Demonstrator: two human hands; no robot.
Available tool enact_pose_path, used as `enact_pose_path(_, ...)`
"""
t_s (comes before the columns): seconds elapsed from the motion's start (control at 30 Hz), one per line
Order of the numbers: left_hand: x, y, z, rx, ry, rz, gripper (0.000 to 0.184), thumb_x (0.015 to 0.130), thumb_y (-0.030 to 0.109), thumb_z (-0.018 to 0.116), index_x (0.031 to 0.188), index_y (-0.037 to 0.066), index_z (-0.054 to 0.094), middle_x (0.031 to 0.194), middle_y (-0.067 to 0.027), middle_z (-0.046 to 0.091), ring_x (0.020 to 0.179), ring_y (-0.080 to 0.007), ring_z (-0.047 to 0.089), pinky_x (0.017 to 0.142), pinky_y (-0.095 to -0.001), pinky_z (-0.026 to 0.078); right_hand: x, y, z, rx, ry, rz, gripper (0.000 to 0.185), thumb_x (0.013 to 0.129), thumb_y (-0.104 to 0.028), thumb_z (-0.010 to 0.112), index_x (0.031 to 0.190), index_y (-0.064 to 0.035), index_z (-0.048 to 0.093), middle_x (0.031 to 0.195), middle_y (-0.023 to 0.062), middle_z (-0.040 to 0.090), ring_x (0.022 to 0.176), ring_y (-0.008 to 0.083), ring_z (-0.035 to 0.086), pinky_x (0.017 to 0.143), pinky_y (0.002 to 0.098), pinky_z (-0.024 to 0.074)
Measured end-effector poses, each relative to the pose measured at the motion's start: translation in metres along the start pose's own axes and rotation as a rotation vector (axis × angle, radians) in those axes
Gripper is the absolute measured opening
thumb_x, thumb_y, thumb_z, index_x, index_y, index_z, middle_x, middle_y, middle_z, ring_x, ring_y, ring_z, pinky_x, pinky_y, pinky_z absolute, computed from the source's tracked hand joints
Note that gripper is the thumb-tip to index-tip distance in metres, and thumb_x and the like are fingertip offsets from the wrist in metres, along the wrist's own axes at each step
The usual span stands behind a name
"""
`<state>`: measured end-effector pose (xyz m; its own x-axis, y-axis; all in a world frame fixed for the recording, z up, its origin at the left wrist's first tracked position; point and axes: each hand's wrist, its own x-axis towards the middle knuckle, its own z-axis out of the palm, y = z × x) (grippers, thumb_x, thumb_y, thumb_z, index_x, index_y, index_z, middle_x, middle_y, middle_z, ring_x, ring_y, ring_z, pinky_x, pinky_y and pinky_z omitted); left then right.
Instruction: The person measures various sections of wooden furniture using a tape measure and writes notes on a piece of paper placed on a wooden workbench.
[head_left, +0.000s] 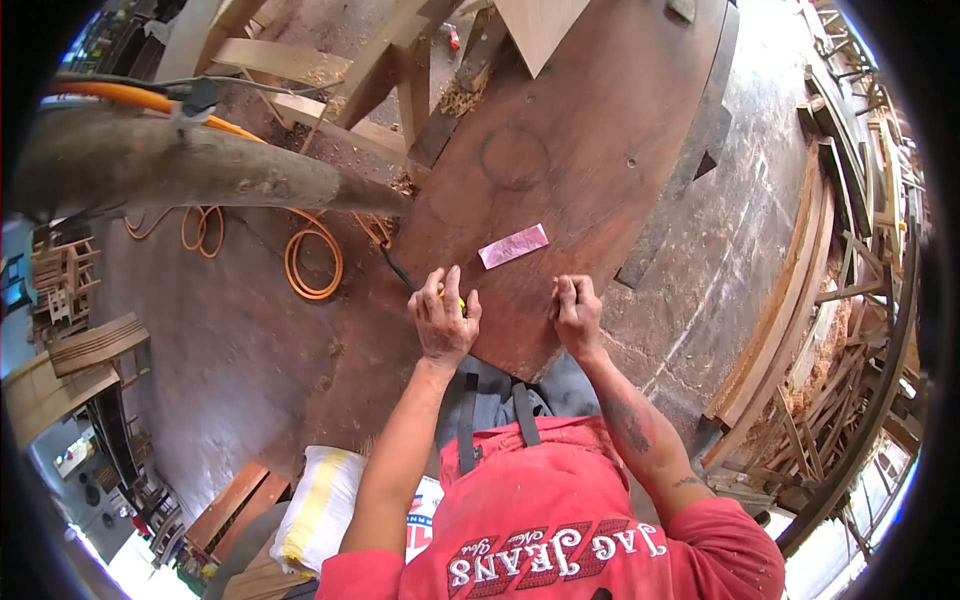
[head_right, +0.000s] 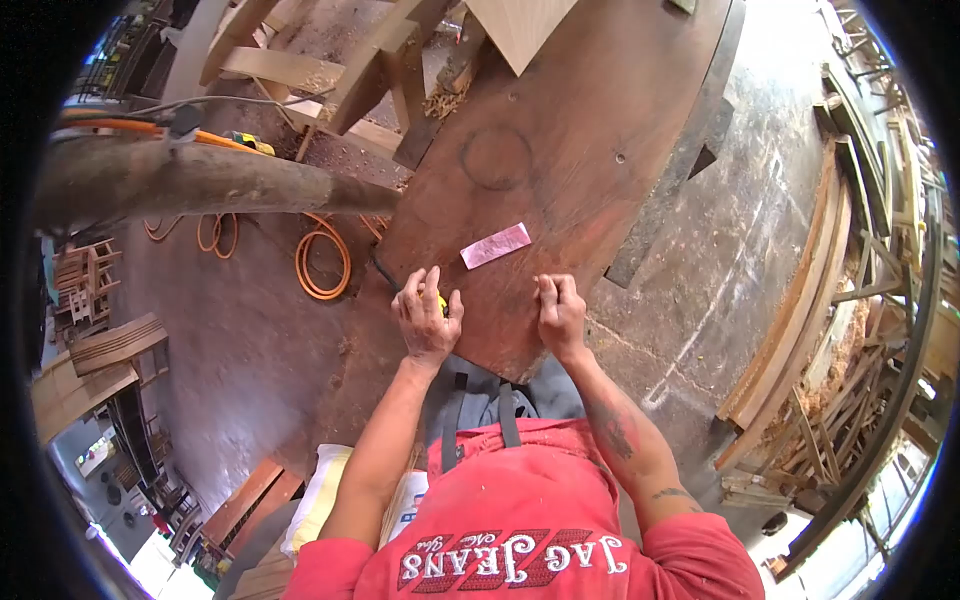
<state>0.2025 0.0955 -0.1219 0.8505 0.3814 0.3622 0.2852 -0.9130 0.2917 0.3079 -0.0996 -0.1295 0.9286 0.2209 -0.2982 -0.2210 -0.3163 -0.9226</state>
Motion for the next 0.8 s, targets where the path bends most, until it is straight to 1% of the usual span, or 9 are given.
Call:
enact_pose_path(0.17,-0.014,0.004,-0.007,-0.111,-0.035,-0.174,0.068,0.082,0.017,0.075,0.140,0.003,0.042,0.119,-0.0195,0.052,0.112,-0.0358,0.052,0.092,-0.0444,0.044,-0.034,-0.013,-0.045,-0.047,-0.148,0.152,0.022,0.103,-0.022,0.057,0.094,-0.0022,0.059,0.072,0.0034,0.064,0.059,0.0115,0.060,0.053,0.0280,0.0473)
enact_pose_path(0.27,-0.019,0.026,-0.032,-0.406,-0.146,-0.296,0.088,0.076,0.014,0.078,0.145,0.000,0.026,0.125,-0.0252,0.043,0.109,-0.0363,0.051,0.093,-0.0430,0.045,-0.044,-0.018,-0.066,0.187,-0.246,0.206,0.018,0.101,-0.019,0.060,0.096,-0.0013,0.061,0.084,0.0041,0.067,0.074,0.0140,0.064,0.065,0.0288,0.0505)
enact_pose_path(0.37,-0.037,0.049,-0.050,-0.617,-0.268,-0.326,0.106,0.070,0.013,0.084,0.148,0.001,0.013,0.131,-0.0275,0.036,0.104,-0.0321,0.052,0.089,-0.0418,0.049,-0.042,-0.041,-0.078,0.069,-0.547,0.098,0.017,0.098,-0.018,0.063,0.100,-0.0013,0.063,0.105,0.0073,0.067,0.098,0.0179,0.063,0.085,0.0317,0.0495)
enact_pose_path(0.4,-0.039,0.058,-0.057,-0.675,-0.278,-0.322,0.107,0.070,0.013,0.084,0.148,0.002,0.012,0.131,-0.0276,0.036,0.104,-0.0314,0.052,0.088,-0.0418,0.049,-0.037,-0.056,-0.083,0.012,-0.697,0.072,0.018,0.097,-0.019,0.065,0.101,-0.0017,0.064,0.120,0.0101,0.062,0.114,0.0186,0.057,0.098,0.0341,0.0438)
enact_pose_path(0.47,-0.031,0.077,-0.075,-0.772,-0.317,-0.300,0.115,0.070,0.014,0.088,0.150,0.005,0.006,0.134,-0.0251,0.034,0.098,-0.0270,0.054,0.082,-0.0397,0.051,-0.033,-0.079,-0.077,0.051,-0.822,0.059,0.018,0.096,-0.020,0.065,0.099,-0.0020,0.065,0.124,0.0107,0.061,0.116,0.0191,0.056,0.100,0.0355,0.0434)
enact_pose_path(0.57,-0.031,0.086,-0.075,-0.958,-0.434,-0.226,0.118,0.073,0.021,0.087,0.152,0.008,0.001,0.145,-0.0302,0.028,0.104,-0.0383,0.058,0.090,-0.0433,0.051,-0.030,-0.105,-0.064,0.109,-0.993,0.079,0.020,0.096,-0.021,0.066,0.096,-0.0014,0.065,0.124,0.0109,0.061,0.113,0.0198,0.057,0.097,0.0355,0.0449)
enact_pose_path(0.63,-0.022,0.085,-0.080,-0.974,-0.461,-0.146,0.119,0.074,0.025,0.088,0.151,0.008,-0.001,0.148,-0.0311,0.025,0.109,-0.0389,0.057,0.089,-0.0420,0.051,-0.026,-0.107,-0.059,0.137,-1.090,0.167,0.021,0.096,-0.022,0.066,0.096,-0.0005,0.064,0.124,0.0114,0.062,0.111,0.0211,0.057,0.095,0.0356,0.0461)
enact_pose_path(0.67,-0.017,0.083,-0.083,-0.949,-0.472,-0.124,0.119,0.074,0.025,0.088,0.151,0.008,-0.001,0.147,-0.0310,0.026,0.109,-0.0392,0.058,0.090,-0.0424,0.051,-0.023,-0.108,-0.057,0.016,-1.094,-0.070,0.023,0.096,-0.022,0.066,0.096,0.0007,0.064,0.121,0.0116,0.062,0.107,0.0219,0.058,0.091,0.0356,0.0474)
enact_pose_path(0.8,-0.014,0.080,-0.083,-0.924,-0.502,-0.090,0.120,0.073,0.027,0.088,0.151,0.008,-0.002,0.145,-0.0313,0.032,0.111,-0.0407,0.060,0.093,-0.0454,0.052,-0.021,-0.121,-0.065,-0.174,-1.110,-0.168,0.023,0.097,-0.023,0.065,0.094,0.0000,0.065,0.122,0.0097,0.060,0.108,0.0186,0.055,0.092,0.0349,0.0458)
